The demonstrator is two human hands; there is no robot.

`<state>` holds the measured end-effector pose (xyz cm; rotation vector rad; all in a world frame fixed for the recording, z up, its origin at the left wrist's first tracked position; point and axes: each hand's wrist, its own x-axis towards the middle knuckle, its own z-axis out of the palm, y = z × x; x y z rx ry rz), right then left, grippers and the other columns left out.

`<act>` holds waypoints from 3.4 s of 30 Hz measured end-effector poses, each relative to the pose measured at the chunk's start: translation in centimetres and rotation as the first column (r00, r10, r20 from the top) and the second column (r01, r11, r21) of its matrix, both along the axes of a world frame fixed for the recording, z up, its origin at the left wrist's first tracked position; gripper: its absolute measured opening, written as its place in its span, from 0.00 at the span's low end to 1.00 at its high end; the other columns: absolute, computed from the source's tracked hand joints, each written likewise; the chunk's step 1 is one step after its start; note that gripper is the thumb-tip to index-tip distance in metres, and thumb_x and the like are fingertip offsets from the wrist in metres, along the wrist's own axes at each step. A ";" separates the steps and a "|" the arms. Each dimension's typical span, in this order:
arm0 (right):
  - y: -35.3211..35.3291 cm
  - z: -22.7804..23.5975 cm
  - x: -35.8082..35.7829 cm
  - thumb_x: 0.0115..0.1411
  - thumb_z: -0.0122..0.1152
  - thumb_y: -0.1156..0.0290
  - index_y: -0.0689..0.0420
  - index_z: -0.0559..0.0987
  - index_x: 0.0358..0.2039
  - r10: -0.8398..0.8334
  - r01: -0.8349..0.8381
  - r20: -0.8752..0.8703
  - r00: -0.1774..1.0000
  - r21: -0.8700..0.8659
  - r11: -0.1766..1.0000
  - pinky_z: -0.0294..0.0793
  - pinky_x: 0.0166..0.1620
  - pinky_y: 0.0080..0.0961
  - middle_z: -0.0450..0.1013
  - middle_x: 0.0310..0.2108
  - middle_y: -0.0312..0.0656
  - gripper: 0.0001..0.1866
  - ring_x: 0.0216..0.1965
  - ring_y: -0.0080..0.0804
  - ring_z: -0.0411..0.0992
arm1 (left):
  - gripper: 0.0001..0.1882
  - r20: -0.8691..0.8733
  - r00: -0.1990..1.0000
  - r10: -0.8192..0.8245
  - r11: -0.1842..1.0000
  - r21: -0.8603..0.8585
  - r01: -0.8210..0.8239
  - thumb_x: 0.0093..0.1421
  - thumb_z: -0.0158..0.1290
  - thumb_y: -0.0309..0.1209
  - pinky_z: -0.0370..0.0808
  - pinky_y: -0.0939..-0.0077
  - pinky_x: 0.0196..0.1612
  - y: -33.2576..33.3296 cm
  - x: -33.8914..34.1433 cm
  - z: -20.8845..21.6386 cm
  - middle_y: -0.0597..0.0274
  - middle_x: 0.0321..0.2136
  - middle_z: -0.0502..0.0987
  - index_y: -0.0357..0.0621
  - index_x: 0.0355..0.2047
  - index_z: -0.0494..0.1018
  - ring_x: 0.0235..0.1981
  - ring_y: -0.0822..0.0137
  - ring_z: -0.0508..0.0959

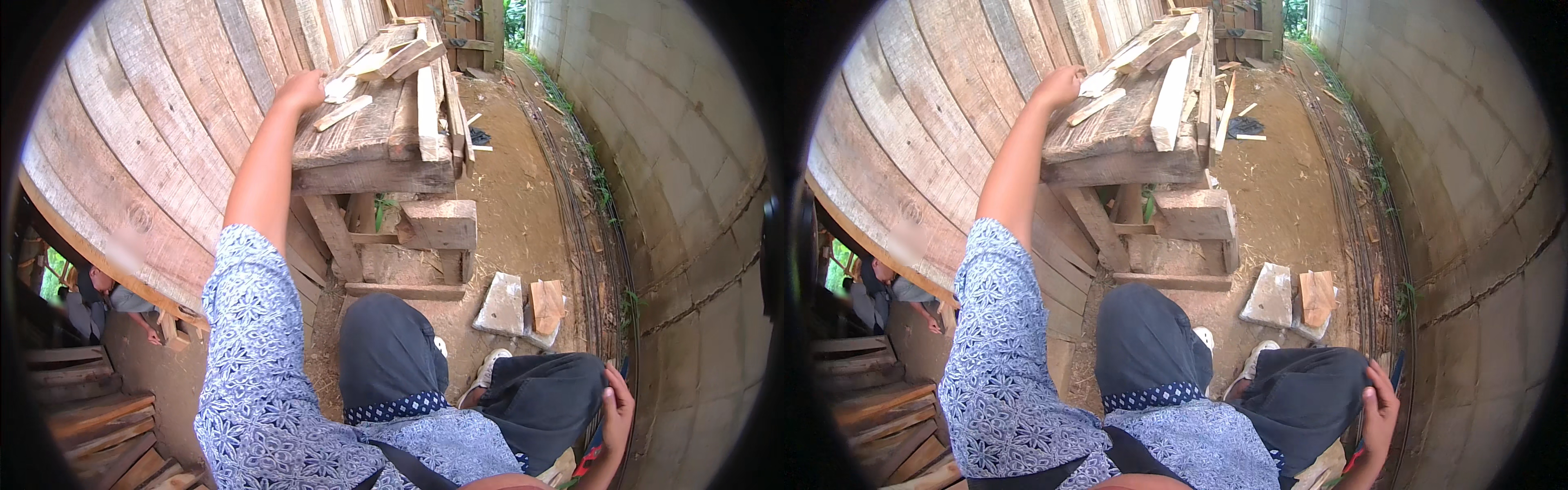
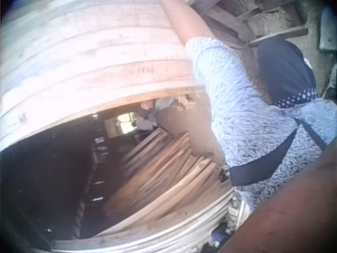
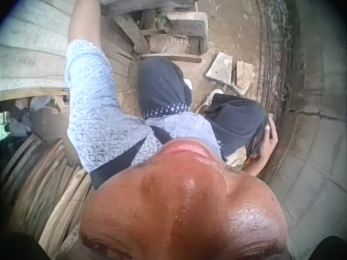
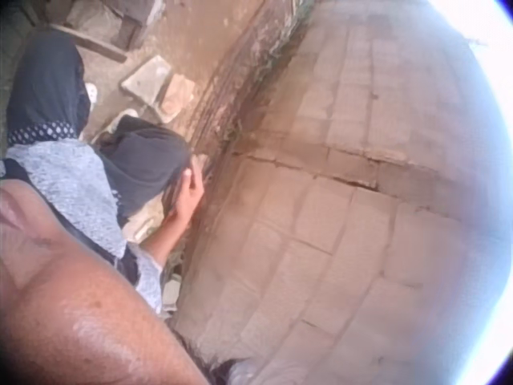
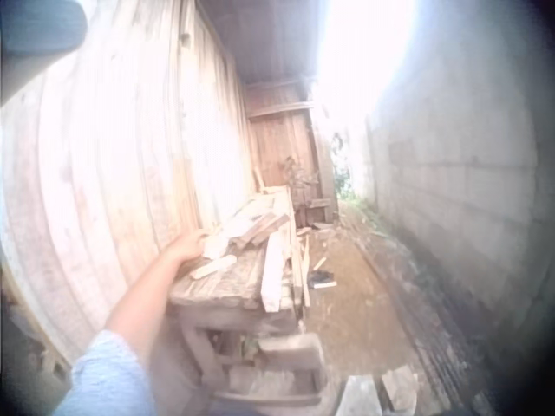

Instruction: The person assembles a small rectangular wooden frame by hammering nails into the corners of four wooden pieces. They then use a hand saw to cut a small wooden block and fit it into the frame.

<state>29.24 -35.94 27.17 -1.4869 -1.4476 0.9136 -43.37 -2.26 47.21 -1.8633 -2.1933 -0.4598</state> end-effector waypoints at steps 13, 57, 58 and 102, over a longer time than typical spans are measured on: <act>1.4 -0.1 -5.1 0.59 0.61 0.73 0.60 0.78 0.51 -0.037 0.022 0.205 0.978 0.078 0.997 0.54 0.68 0.36 0.67 0.61 0.46 0.19 0.64 0.41 0.62 | 0.24 0.049 0.989 0.142 0.988 -0.074 -0.139 0.54 0.56 0.49 0.77 0.60 0.47 2.6 0.9 0.6 0.46 0.39 0.82 0.42 0.39 0.83 0.42 0.51 0.82; 9.8 0.5 -18.2 0.57 0.70 0.75 0.60 0.76 0.55 0.200 -0.087 -0.448 0.871 0.261 0.961 0.68 0.31 0.10 0.68 0.39 0.33 0.25 0.31 0.12 0.67 | 0.20 0.920 -0.389 0.042 0.808 0.198 0.555 0.73 0.42 0.32 0.75 0.65 0.55 -28.3 39.3 -23.0 0.52 0.53 0.73 0.34 0.61 0.61 0.55 0.66 0.75; 9.9 0.4 -18.2 0.57 0.70 0.75 0.60 0.76 0.54 0.189 -0.087 -0.466 0.864 0.232 0.969 0.68 0.31 0.11 0.68 0.38 0.33 0.24 0.31 0.12 0.67 | 0.21 0.915 -0.400 0.046 0.818 0.195 0.541 0.73 0.41 0.32 0.75 0.63 0.56 -28.4 39.5 -22.7 0.50 0.54 0.72 0.34 0.62 0.58 0.56 0.63 0.74; 13.1 2.0 -13.2 0.48 0.77 0.70 0.56 0.81 0.48 0.381 -0.403 -0.359 0.852 0.016 0.915 0.70 0.32 0.19 0.77 0.36 0.38 0.25 0.28 0.22 0.71 | 0.16 0.993 0.020 0.119 0.563 -0.084 0.822 0.60 0.59 0.29 0.74 0.67 0.51 -23.7 39.1 -23.0 0.59 0.45 0.78 0.42 0.48 0.73 0.48 0.66 0.79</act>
